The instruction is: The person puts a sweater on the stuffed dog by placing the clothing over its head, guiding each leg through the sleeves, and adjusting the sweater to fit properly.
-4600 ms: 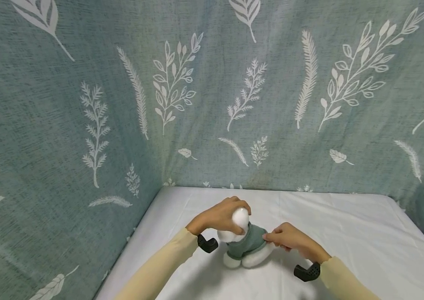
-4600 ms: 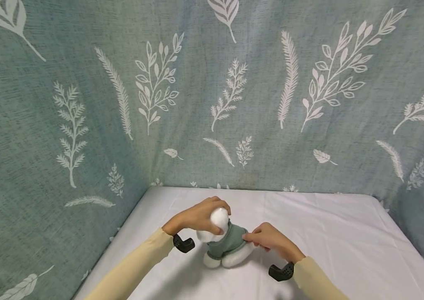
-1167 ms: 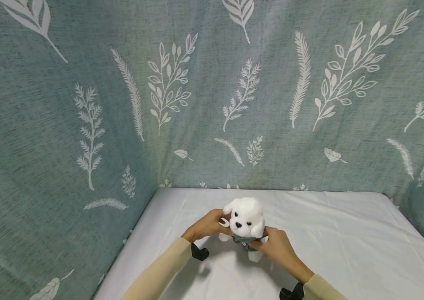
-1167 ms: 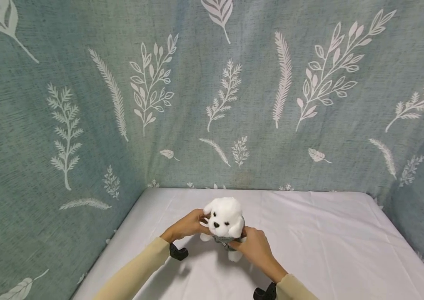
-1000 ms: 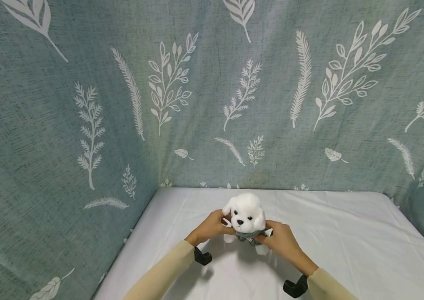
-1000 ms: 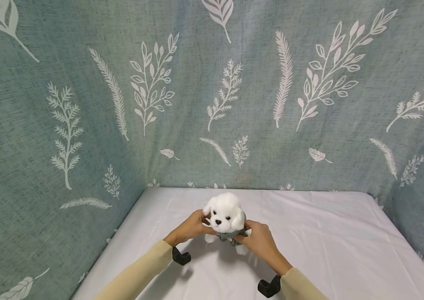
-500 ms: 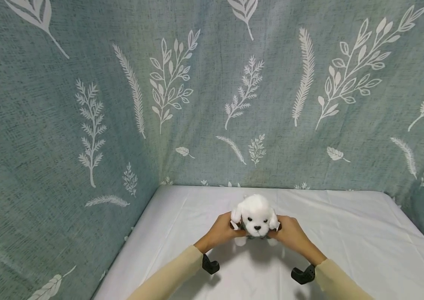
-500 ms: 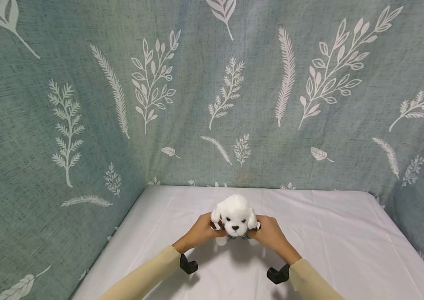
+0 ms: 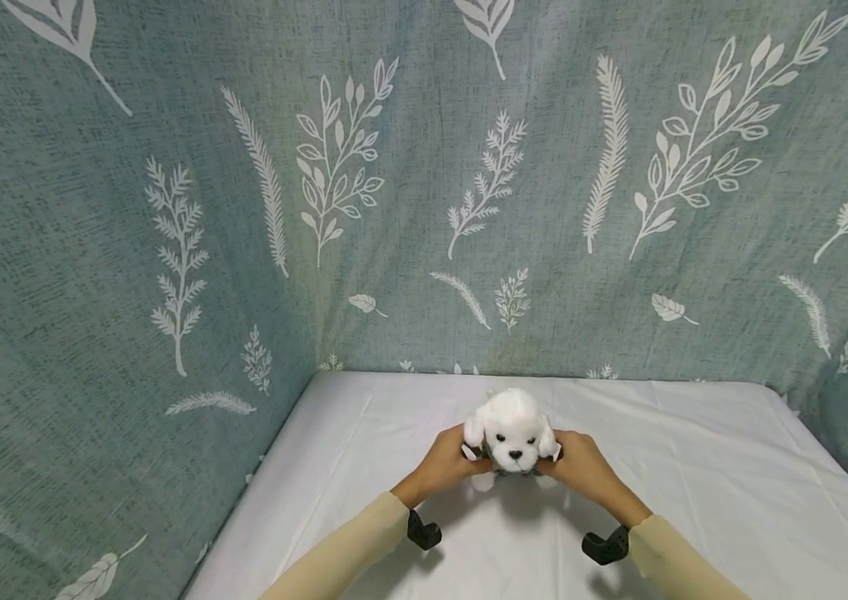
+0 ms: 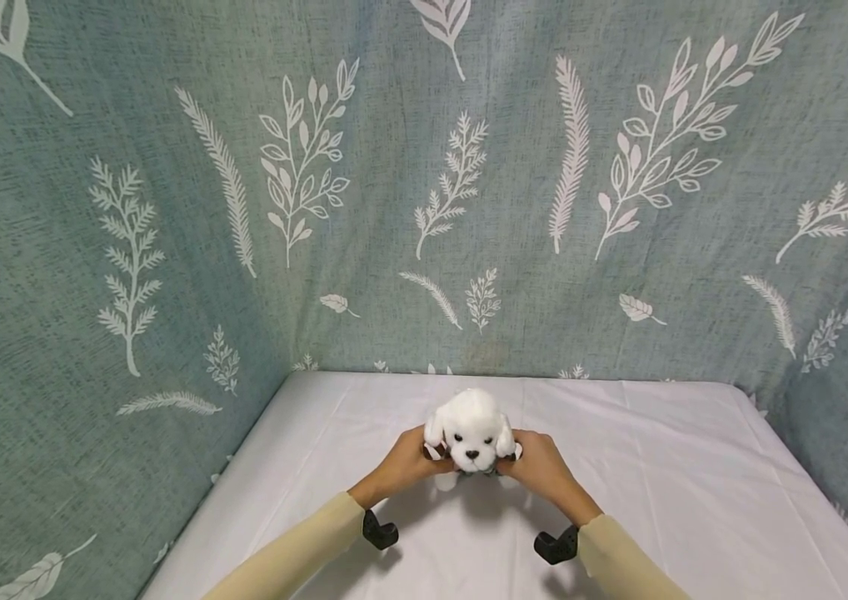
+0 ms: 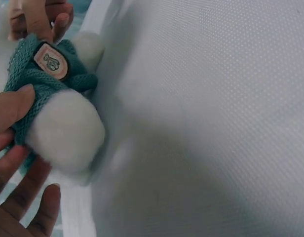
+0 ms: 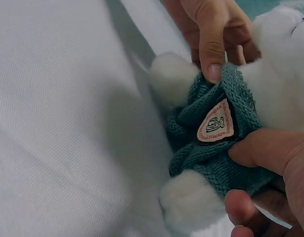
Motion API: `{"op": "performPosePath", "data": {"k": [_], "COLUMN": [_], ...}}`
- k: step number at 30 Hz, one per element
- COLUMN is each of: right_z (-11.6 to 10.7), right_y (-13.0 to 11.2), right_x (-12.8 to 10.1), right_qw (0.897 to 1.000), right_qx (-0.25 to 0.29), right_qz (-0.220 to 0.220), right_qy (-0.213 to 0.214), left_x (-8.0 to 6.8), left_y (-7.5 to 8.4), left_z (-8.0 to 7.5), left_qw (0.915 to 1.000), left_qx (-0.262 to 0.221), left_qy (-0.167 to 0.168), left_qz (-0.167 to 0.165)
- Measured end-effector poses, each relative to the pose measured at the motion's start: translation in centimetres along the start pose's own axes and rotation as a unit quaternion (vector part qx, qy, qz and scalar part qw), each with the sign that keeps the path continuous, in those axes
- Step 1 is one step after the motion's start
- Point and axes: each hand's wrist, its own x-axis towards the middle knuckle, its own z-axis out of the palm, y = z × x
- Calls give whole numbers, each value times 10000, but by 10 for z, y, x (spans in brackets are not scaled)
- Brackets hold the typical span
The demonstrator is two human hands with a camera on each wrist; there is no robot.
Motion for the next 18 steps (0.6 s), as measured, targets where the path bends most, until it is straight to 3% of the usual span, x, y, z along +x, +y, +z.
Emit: {"op": "performPosePath", "data": {"k": [11, 18], "right_z": [-2, -22], "right_y": [0, 4], "right_x": [-3, -15], "right_qw": [9988, 9984], "right_qx": [365, 292], "right_qz": [109, 411], "right_qy": [-305, -252], "left_x": [-2, -2], "left_y": [-2, 0], "left_z": [-2, -23], "left_qw": [9997, 9953], "left_qx": [2, 728], "left_qy": [-246, -577], "left_qz": [36, 288]}}
